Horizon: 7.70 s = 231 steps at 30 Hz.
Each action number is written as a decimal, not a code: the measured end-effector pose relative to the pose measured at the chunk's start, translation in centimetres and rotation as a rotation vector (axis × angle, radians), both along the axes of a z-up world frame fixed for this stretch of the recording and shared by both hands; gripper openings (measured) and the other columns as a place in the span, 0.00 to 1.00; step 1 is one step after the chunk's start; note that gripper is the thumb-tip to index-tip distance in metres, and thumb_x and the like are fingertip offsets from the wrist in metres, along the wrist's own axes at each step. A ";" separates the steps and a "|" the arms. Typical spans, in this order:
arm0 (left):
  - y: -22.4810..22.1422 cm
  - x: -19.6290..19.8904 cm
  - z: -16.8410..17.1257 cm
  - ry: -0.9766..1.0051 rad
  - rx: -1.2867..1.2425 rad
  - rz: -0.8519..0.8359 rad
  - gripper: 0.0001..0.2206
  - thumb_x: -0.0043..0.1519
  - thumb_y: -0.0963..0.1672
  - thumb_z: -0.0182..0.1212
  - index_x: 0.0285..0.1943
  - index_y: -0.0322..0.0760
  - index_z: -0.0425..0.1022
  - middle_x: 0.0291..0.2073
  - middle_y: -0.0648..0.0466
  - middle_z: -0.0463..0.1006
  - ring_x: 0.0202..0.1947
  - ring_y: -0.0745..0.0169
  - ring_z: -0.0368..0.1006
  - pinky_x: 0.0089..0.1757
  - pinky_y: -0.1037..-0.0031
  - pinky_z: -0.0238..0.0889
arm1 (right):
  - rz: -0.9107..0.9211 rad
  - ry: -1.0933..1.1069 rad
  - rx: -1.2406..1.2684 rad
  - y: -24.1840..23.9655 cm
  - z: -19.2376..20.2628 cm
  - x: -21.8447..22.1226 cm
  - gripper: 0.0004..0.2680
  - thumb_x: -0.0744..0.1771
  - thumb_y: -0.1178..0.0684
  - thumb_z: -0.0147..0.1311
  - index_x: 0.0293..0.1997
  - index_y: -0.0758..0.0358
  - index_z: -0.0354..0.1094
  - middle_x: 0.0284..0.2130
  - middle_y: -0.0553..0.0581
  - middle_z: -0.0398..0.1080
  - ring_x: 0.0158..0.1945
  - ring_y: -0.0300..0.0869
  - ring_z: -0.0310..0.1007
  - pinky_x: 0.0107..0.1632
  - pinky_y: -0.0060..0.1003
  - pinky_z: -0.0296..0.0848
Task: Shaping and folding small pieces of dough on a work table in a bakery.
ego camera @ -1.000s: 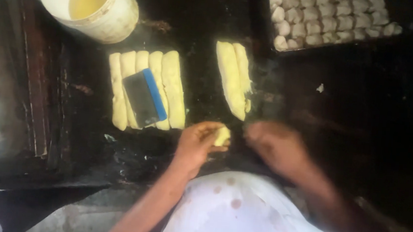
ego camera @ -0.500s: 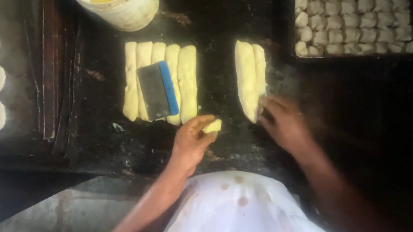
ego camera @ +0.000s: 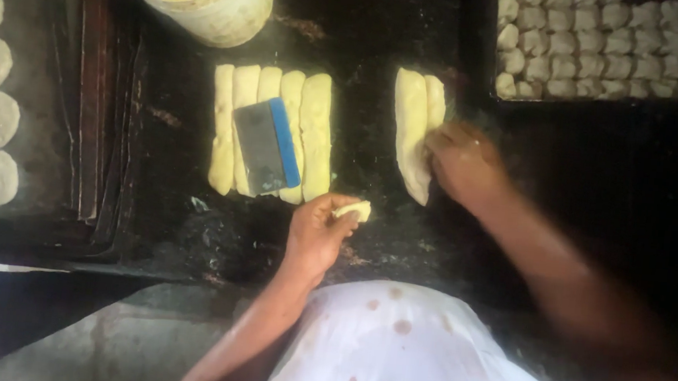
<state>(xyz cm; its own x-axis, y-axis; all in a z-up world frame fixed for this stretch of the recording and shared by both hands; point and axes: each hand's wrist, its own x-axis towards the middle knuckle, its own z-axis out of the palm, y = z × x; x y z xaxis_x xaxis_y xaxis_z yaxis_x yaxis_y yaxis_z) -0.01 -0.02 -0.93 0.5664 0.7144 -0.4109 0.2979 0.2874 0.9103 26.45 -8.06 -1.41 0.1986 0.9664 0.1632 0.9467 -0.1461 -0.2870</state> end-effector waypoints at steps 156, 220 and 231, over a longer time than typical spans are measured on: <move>1.8 2.2 1.1 -0.184 0.003 -0.140 0.12 0.65 0.37 0.59 0.58 0.30 0.74 0.47 0.51 0.83 0.42 0.68 0.78 0.44 0.77 0.73 | -0.210 0.337 -0.104 -5.0 6.2 8.7 0.20 0.63 0.51 0.67 0.61 0.62 0.69 0.49 0.60 0.75 0.48 0.49 0.76 0.50 0.44 0.74; -1.3 -6.3 3.4 -0.342 0.920 -0.275 0.19 0.54 0.39 0.65 0.56 0.37 0.76 0.56 0.42 0.78 0.60 0.46 0.72 0.55 0.63 0.69 | 0.289 1.283 0.075 -8.7 8.4 -5.7 0.14 0.66 0.65 0.54 0.59 0.69 0.71 0.56 0.62 0.72 0.60 0.47 0.72 0.61 0.42 0.71; 2.8 -5.0 5.3 0.195 0.019 -0.826 0.14 0.62 0.43 0.63 0.56 0.37 0.76 0.31 0.50 0.84 0.28 0.66 0.79 0.33 0.73 0.72 | -0.317 1.161 -0.057 -17.3 -0.3 -2.3 0.08 0.65 0.54 0.59 0.46 0.63 0.76 0.43 0.56 0.79 0.46 0.43 0.77 0.49 0.39 0.74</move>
